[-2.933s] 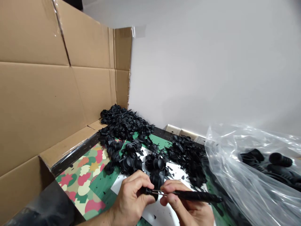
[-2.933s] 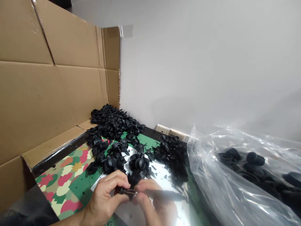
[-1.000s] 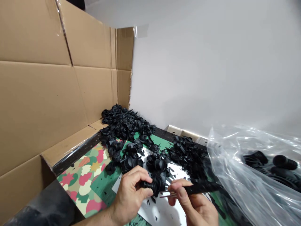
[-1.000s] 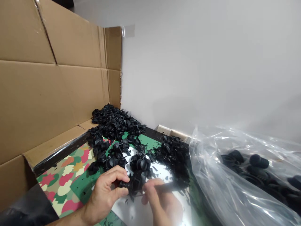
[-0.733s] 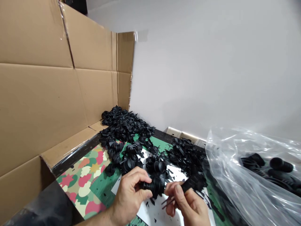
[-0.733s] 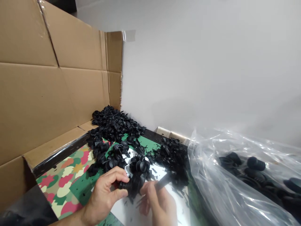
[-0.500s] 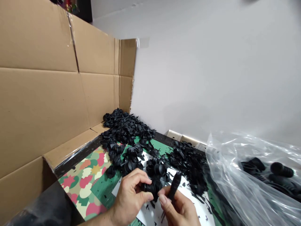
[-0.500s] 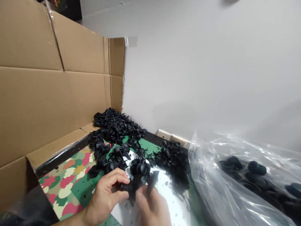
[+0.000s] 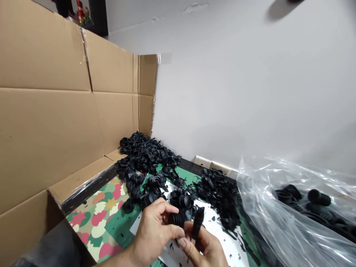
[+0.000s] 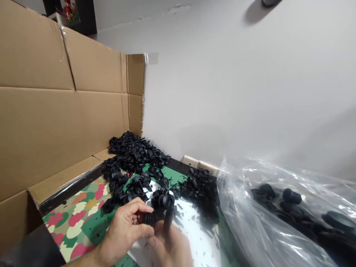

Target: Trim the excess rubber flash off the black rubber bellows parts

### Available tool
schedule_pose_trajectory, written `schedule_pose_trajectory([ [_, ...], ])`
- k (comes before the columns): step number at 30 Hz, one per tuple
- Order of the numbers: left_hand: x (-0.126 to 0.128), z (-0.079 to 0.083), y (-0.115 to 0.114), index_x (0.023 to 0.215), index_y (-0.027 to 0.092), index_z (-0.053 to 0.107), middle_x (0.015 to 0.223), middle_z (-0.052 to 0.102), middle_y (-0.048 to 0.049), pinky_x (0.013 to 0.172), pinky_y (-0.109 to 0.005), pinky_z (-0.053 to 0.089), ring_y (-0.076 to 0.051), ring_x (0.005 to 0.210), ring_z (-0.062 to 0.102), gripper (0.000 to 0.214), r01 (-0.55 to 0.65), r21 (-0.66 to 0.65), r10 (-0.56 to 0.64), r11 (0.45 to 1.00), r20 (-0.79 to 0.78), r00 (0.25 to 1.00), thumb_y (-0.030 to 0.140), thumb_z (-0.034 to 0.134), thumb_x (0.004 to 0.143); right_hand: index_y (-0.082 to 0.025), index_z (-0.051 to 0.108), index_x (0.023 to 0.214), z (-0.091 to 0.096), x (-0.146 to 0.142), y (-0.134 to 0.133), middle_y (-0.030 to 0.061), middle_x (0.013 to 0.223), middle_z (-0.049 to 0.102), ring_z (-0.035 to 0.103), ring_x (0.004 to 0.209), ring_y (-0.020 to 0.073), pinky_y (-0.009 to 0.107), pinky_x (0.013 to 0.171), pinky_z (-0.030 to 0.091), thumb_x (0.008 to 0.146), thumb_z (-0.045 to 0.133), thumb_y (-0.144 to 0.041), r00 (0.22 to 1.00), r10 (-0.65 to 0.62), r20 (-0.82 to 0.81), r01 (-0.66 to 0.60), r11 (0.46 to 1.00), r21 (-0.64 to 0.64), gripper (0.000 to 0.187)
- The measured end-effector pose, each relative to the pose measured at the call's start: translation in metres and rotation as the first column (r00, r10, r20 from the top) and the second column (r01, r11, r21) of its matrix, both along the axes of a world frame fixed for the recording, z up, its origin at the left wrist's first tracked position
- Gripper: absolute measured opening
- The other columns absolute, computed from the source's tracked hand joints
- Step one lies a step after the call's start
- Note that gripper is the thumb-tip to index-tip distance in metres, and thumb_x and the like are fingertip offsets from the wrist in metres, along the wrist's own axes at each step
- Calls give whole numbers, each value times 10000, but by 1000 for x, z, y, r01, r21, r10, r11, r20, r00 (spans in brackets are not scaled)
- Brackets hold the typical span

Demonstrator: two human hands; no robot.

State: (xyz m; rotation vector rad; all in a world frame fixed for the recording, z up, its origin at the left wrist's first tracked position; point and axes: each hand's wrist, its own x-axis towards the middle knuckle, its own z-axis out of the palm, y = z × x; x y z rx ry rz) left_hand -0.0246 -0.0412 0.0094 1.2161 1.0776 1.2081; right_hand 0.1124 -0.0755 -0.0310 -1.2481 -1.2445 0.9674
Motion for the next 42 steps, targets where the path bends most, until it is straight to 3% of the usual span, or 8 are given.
schedule_pose_trajectory([
  [5, 0, -4, 4, 788, 133, 661, 519, 540, 56, 378, -178, 321, -96, 427, 498, 364, 154, -161, -157, 975, -2, 988, 305, 841, 523, -159, 672, 655, 3, -5, -2, 26, 547, 608, 544, 544, 181, 281, 542, 421, 653, 705, -612, 993, -20, -115, 19, 1000, -10, 454],
  [9, -8, -7, 6, 1072, 98, 633, 625, 580, 14, 326, -172, 265, -82, 365, 485, 598, 293, -151, -314, 944, -141, 939, 584, 642, 724, -171, 594, 643, 6, 1, -2, -43, 459, 457, 387, 397, 103, 225, 382, 294, 636, 717, -625, 969, -66, -237, 32, 989, -145, 470],
  [14, -17, 12, 2, 1191, 294, 648, 1174, 586, -38, 646, -209, 473, -154, 796, 603, 599, 385, 158, -285, 909, -437, 853, 161, 787, 624, -179, 517, 575, 14, 7, 0, -61, 427, 425, 319, 341, 60, 195, 347, 191, 626, 746, -606, 918, -18, -397, -90, 964, -250, 487],
  [17, -15, 17, 3, 1056, 267, 724, 1079, 638, -29, 777, -227, 459, -190, 937, 590, 513, 454, 210, -315, 866, -476, 821, 3, 703, 616, -174, 505, 572, 14, 7, 2, -75, 450, 409, 303, 351, 46, 188, 354, 229, 589, 776, -594, 878, -3, -479, -140, 955, -263, 500],
  [23, -7, 6, 7, 900, 205, 749, 764, 600, 18, 526, -199, 387, -123, 614, 483, 382, 247, 62, -203, 967, -398, 895, 43, 742, 553, -155, 588, 653, 10, 8, 2, -75, 416, 415, 308, 341, 56, 194, 356, 216, 644, 744, -592, 919, 83, -384, -172, 964, -203, 463],
  [29, -8, 7, 7, 807, 214, 783, 760, 626, 8, 571, -202, 410, -136, 668, 522, 347, 267, 39, -248, 963, -267, 931, 49, 793, 502, -162, 583, 606, 9, 6, 0, -56, 456, 442, 366, 399, 82, 204, 394, 260, 640, 767, -554, 927, 85, -365, -155, 973, -169, 434],
  [34, -9, 1, 10, 770, 170, 759, 612, 628, 23, 547, -224, 444, -134, 574, 538, 334, 263, -147, -263, 954, 20, 965, 62, 801, 456, -168, 576, 622, 4, 3, 0, -56, 485, 443, 378, 441, 96, 216, 422, 307, 632, 765, -559, 928, 53, -370, -116, 982, -149, 435],
  [42, -8, -4, 8, 693, 172, 732, 755, 613, 4, 533, -195, 427, -127, 642, 538, 278, 181, -19, -180, 983, 43, 983, 8, 752, 469, -163, 587, 625, 1, 1, 1, -62, 489, 426, 363, 459, 98, 222, 443, 294, 620, 774, -549, 926, 42, -375, -110, 981, -160, 429],
])
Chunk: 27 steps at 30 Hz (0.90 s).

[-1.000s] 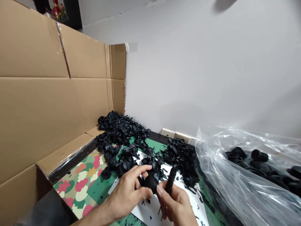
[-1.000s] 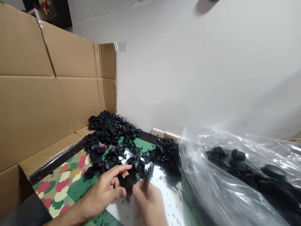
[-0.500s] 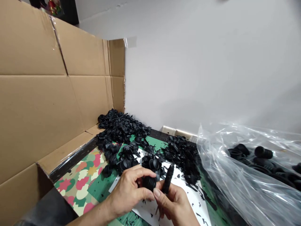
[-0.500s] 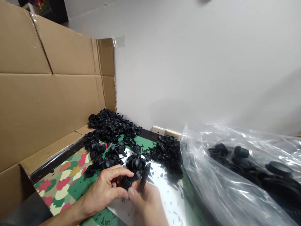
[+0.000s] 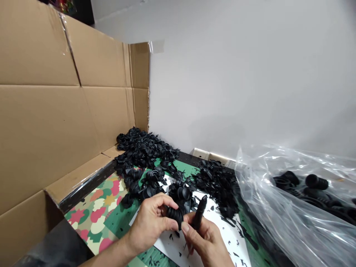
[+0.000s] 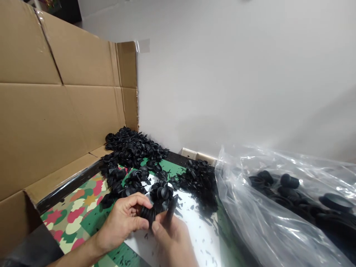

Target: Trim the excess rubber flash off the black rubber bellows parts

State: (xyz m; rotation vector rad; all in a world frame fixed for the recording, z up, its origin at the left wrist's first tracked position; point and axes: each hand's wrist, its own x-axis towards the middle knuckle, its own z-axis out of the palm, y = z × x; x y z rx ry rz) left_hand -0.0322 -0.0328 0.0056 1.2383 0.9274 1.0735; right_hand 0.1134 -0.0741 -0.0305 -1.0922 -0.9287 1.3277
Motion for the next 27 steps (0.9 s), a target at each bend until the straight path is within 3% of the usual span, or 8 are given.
schedule_pose_trajectory([
  [5, 3, 0, -1, 702, 165, 707, 661, 564, 30, 493, -195, 375, -107, 569, 481, 214, -7, -22, 6, 1000, -42, 999, 71, 737, 512, -160, 595, 626, -1, 0, 1, -67, 475, 427, 355, 441, 91, 218, 440, 281, 603, 786, -554, 1000, -11, -21, 11, 1000, -18, 438],
  [17, 1, -4, 1, 692, 184, 727, 706, 594, 13, 603, -232, 375, -150, 670, 513, 229, -23, 89, 38, 996, -174, 984, 27, 674, 535, -152, 619, 639, 0, 0, 2, -63, 458, 450, 370, 405, 82, 212, 428, 309, 595, 786, -574, 1000, -22, 8, 22, 999, -44, 456],
  [20, 0, -6, 3, 696, 183, 725, 704, 586, 8, 600, -240, 372, -155, 669, 506, 181, -33, 107, 52, 994, -188, 981, 68, 699, 559, -148, 688, 689, 8, 11, 0, -35, 494, 525, 446, 425, 95, 226, 458, 364, 613, 796, -540, 995, -91, 28, 91, 996, -22, 414],
  [24, 0, -9, 4, 691, 173, 723, 697, 570, 7, 585, -241, 369, -149, 651, 496, 162, -36, 87, 50, 996, -157, 986, 85, 711, 556, -204, 767, 796, 20, 25, -2, 55, 863, 684, 598, 577, 143, 298, 609, 499, 630, 790, -539, 965, -252, -77, 260, 957, 129, 374],
  [27, 0, -9, 4, 694, 170, 730, 718, 571, -4, 599, -241, 387, -156, 674, 511, 160, -14, 88, 24, 996, -117, 993, 85, 720, 559, -225, 776, 798, 21, 25, -3, 61, 844, 701, 643, 620, 180, 326, 651, 534, 639, 790, -526, 952, -290, -98, 303, 941, 151, 340],
])
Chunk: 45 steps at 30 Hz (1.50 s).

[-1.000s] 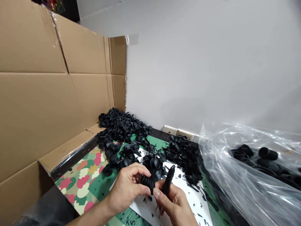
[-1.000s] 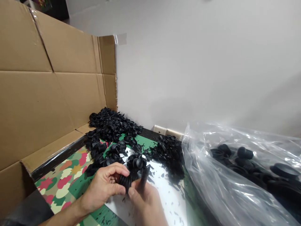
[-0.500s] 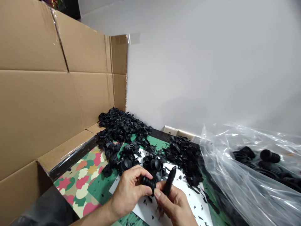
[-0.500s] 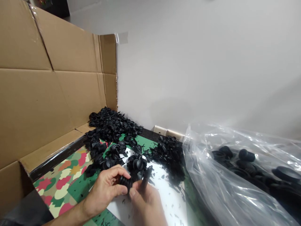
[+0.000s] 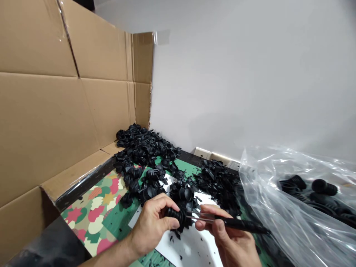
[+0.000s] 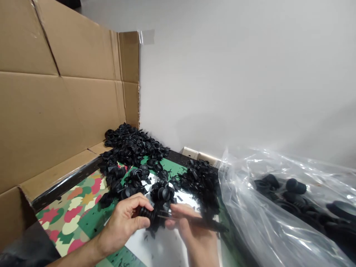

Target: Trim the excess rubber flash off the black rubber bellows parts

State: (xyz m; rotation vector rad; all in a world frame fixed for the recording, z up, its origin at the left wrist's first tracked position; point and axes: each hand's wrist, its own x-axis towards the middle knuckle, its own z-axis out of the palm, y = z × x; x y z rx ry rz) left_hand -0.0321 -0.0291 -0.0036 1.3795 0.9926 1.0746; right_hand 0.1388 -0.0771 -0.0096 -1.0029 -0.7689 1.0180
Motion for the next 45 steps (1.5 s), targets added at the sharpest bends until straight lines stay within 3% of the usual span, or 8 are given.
schedule_pose_trajectory([
  [3, 0, 1, 0, 690, 172, 733, 733, 579, -13, 614, -246, 405, -167, 697, 532, 145, 32, 11, -33, 999, 46, 998, 100, 733, 564, -208, 764, 756, -5, -5, 0, 52, 706, 697, 645, 588, 196, 342, 630, 548, 650, 801, -474, 999, -23, 30, 23, 1000, 14, 289],
  [9, 1, 2, -2, 657, 165, 710, 679, 560, 1, 584, -242, 398, -150, 642, 512, 121, 45, -27, -43, 999, 44, 998, 97, 730, 559, -206, 751, 735, -14, -11, 0, 47, 646, 678, 652, 618, 213, 365, 659, 555, 688, 779, -441, 992, -82, 97, 71, 992, 109, 242],
  [14, 2, 1, -2, 704, 169, 703, 707, 545, 10, 547, -227, 392, -133, 615, 504, 157, 83, -80, -76, 993, 84, 994, 101, 721, 563, -234, 748, 726, -15, -10, -1, 38, 773, 715, 646, 639, 172, 305, 700, 524, 682, 787, -437, 994, -46, 99, 44, 999, 19, 211],
  [20, -1, -2, -4, 738, 163, 692, 755, 531, 6, 537, -219, 385, -126, 628, 491, 156, 112, -47, -107, 993, 102, 989, 106, 706, 594, -235, 740, 683, -8, -11, 0, 19, 766, 703, 640, 601, 151, 289, 695, 502, 651, 802, -459, 996, -42, 72, 43, 999, -14, 234],
  [29, 1, 1, -3, 673, 161, 672, 736, 545, -7, 591, -243, 404, -157, 683, 510, 113, 92, -29, -90, 995, 66, 994, 91, 690, 586, -213, 750, 735, -13, -9, -1, 52, 773, 689, 643, 577, 176, 348, 658, 545, 712, 772, -417, 996, -26, 87, 17, 995, 101, 206],
  [38, -1, 1, -5, 687, 170, 685, 752, 562, -12, 632, -258, 407, -167, 714, 524, 118, 90, 34, -91, 995, 4, 996, 79, 672, 614, -243, 754, 764, -17, -10, -1, 38, 706, 702, 654, 626, 179, 318, 698, 529, 751, 746, -408, 990, -15, 138, -6, 989, 151, 166],
  [42, -2, -1, -5, 704, 176, 694, 764, 576, -15, 660, -263, 409, -174, 738, 532, 125, 77, 65, -76, 995, -22, 997, 83, 678, 622, -232, 740, 777, -16, -13, -2, 45, 701, 693, 650, 597, 186, 313, 615, 546, 795, 703, -402, 972, -40, 233, -16, 973, 232, 175],
  [45, -2, 0, -5, 691, 179, 693, 754, 583, -12, 672, -262, 410, -175, 742, 537, 149, 55, 66, -53, 996, -37, 998, 60, 670, 604, -230, 724, 769, -16, -16, -4, 54, 741, 698, 657, 615, 190, 283, 563, 533, 825, 670, -381, 888, -150, 434, -20, 931, 364, 171],
])
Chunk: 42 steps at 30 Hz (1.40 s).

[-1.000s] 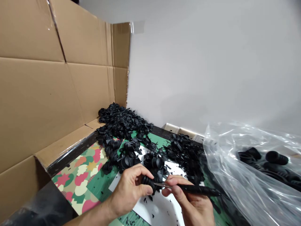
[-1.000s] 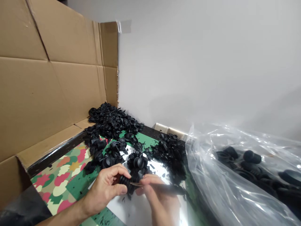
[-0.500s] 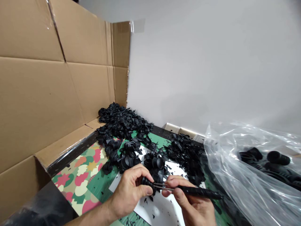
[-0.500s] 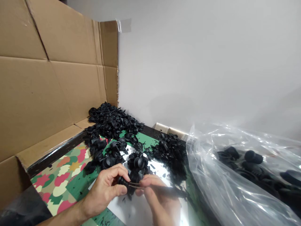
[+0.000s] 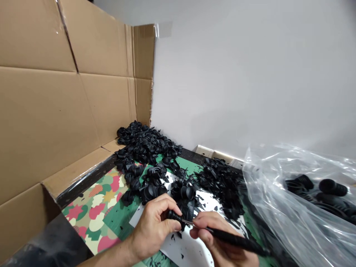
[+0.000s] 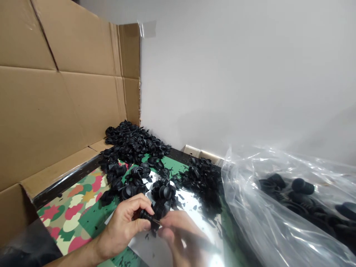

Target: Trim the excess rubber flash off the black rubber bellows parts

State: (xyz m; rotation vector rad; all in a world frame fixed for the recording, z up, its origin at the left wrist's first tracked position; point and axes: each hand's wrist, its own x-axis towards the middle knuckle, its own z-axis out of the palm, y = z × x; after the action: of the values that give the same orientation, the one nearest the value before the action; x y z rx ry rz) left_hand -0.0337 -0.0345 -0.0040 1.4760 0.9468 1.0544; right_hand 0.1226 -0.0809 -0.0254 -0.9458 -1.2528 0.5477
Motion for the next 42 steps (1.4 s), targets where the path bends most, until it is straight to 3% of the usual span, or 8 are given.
schedule_pose_trajectory([
  [4, 1, 2, -3, 641, 177, 685, 714, 588, -8, 662, -259, 406, -169, 707, 534, 149, 18, -9, -18, 1000, -28, 999, 40, 653, 590, -240, 724, 804, -1, 12, 0, 48, 801, 724, 680, 714, 179, 250, 650, 502, 876, 606, -243, 871, -314, 378, 252, 946, 205, 139],
  [6, 1, 2, -4, 639, 175, 687, 708, 588, -10, 662, -261, 406, -170, 705, 529, 128, 19, -12, -19, 1000, -13, 1000, 58, 669, 591, -234, 718, 831, -3, 26, 2, 45, 842, 719, 669, 727, 174, 253, 678, 484, 843, 642, -210, 816, -429, 387, 355, 901, 250, 80],
  [9, 1, 0, -5, 660, 174, 694, 726, 587, -15, 658, -262, 403, -178, 725, 528, 120, -2, -22, 3, 1000, 19, 1000, 81, 702, 584, -230, 694, 814, -3, 40, 6, 27, 743, 689, 642, 695, 200, 302, 695, 472, 805, 687, -333, 897, -405, 178, 413, 911, -6, 104],
  [12, 0, -2, -4, 676, 172, 700, 737, 582, -17, 647, -260, 395, -180, 731, 524, 121, -7, -31, 8, 1000, 27, 1000, 96, 725, 585, -206, 691, 751, -1, 40, 8, 30, 637, 662, 617, 688, 226, 337, 706, 449, 772, 665, -527, 949, -316, -4, 293, 886, -359, 323],
  [16, 0, -3, -3, 692, 169, 704, 747, 579, -18, 642, -258, 386, -175, 725, 517, 128, -23, -12, 23, 1000, 26, 999, 104, 739, 587, -182, 668, 685, 5, 31, 8, 21, 636, 629, 573, 549, 166, 298, 580, 448, 747, 680, -559, 959, -17, -282, -96, 919, -382, 383],
  [20, 1, -1, -3, 700, 170, 701, 757, 582, -21, 654, -259, 394, -177, 735, 523, 132, -21, 4, 21, 1000, 18, 1000, 90, 725, 598, -154, 626, 654, 6, 21, 8, 15, 639, 612, 561, 441, 122, 259, 493, 426, 767, 682, -519, 907, 149, -393, -322, 848, -421, 386],
  [26, 1, 2, -5, 712, 172, 703, 765, 594, -22, 664, -257, 409, -179, 747, 545, 183, -19, 77, 20, 997, -17, 1000, 29, 688, 599, -157, 617, 766, -2, 0, 6, -90, 453, 408, 364, 320, 74, 218, 352, 309, 649, 743, -593, 898, 187, -399, -398, 734, -551, 468],
  [42, 4, -1, -3, 711, 168, 738, 769, 606, -12, 543, -212, 422, -135, 637, 536, 264, -12, -138, 39, 990, 191, 981, 25, 734, 489, -177, 592, 620, -10, -1, 10, -67, 408, 427, 299, 354, 63, 202, 380, 248, 599, 802, -533, 832, 231, -505, -488, 737, -468, 414],
])
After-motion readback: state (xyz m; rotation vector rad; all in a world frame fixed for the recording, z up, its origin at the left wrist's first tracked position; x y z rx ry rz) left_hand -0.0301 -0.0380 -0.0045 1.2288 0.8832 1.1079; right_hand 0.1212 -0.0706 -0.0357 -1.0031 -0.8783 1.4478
